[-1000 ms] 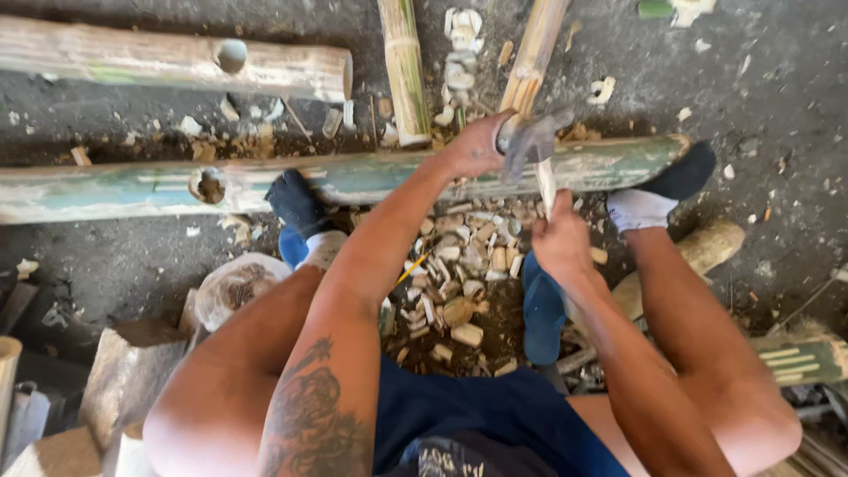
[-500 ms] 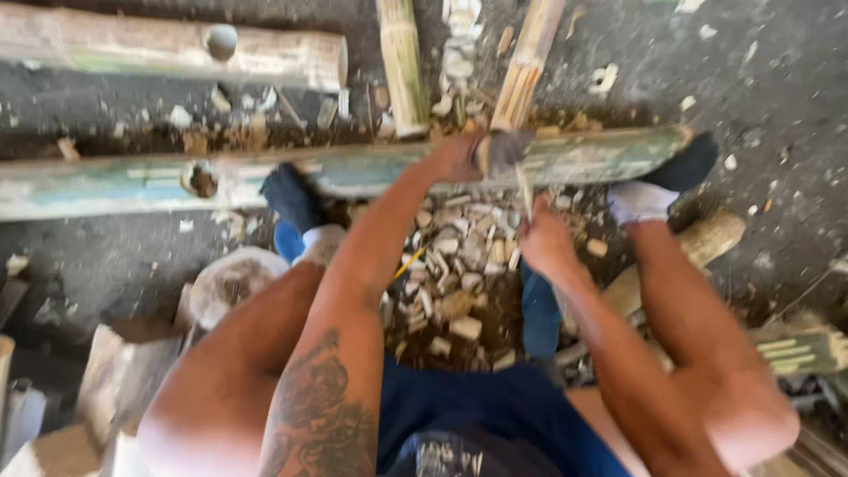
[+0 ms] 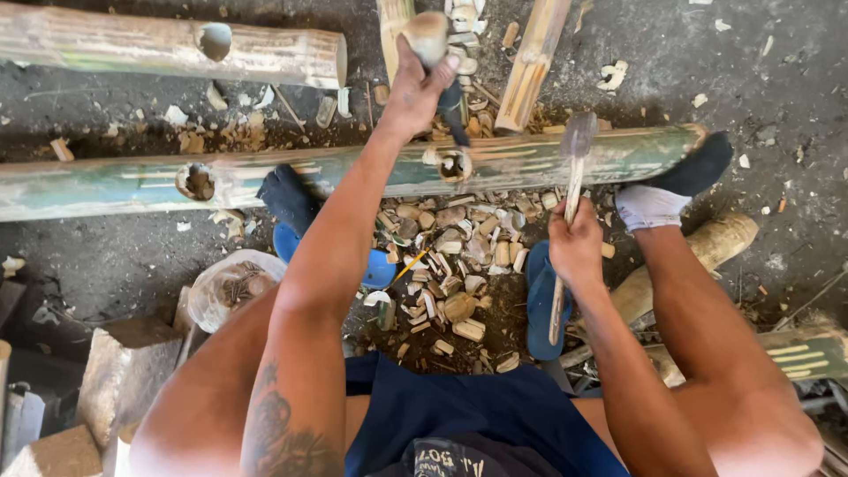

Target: The person sits on the ground and uses a chisel and hammer to carve a hole into a bamboo pole. They repeatedly strike the chisel, clear debris, and occasionally check the fit of a smaller bamboo piece into the carved hole.

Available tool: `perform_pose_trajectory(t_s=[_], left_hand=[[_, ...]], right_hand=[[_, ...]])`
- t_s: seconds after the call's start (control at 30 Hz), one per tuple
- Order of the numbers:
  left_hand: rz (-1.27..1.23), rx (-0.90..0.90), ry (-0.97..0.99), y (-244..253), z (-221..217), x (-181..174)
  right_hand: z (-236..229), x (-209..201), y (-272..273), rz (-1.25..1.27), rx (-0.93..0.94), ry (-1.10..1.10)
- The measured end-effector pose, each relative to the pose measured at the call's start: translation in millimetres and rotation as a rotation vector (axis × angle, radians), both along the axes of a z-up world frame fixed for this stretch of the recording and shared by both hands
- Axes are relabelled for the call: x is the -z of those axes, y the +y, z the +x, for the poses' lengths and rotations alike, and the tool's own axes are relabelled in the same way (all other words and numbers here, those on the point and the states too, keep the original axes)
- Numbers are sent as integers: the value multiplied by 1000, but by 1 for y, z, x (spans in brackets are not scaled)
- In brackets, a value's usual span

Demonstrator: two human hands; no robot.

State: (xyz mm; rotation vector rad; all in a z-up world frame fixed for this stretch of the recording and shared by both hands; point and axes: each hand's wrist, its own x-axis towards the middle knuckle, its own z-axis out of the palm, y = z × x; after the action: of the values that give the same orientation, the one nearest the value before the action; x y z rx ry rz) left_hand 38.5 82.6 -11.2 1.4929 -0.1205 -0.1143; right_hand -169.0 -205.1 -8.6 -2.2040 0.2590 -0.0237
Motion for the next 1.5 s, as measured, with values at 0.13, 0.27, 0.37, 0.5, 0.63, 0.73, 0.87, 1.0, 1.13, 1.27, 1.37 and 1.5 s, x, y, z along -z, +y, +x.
perform_pose_trajectory(t_s=[0.13, 0.27, 0.37, 0.5, 0.63, 0.73, 0.87, 1.0, 1.13, 1.27, 1.37, 1.5], left_hand=[[209, -8, -78, 0, 5, 6], [155, -46, 186, -19, -4, 15], [712, 215, -20, -26, -11, 18], [1427, 569, -519, -29, -40, 31], [1375, 509, -151, -13, -43, 29], [1336, 160, -166, 1, -20, 16], [922, 26, -24, -1, 4, -2], [35, -6, 70, -32, 12, 9], [21, 15, 76, -51, 17, 28], [131, -16, 75, -44, 14, 34], [185, -29, 89, -39, 14, 32], [106, 57, -16, -36, 10, 38]], right_hand=[[4, -17, 15, 15, -5, 109], [8, -29, 18, 34, -55, 80], [11, -32, 19, 35, -94, -6], [4, -30, 22, 50, -55, 93], [-2, -30, 23, 85, -81, 66], [-7, -28, 19, 78, -43, 149], [-1, -26, 20, 85, -74, 73], [6, -32, 17, 77, -68, 146], [16, -52, 10, 18, -144, 5], [39, -83, 5, 9, -153, 45], [65, -114, 2, -31, -334, -392], [105, -162, 1, -120, -391, -495]])
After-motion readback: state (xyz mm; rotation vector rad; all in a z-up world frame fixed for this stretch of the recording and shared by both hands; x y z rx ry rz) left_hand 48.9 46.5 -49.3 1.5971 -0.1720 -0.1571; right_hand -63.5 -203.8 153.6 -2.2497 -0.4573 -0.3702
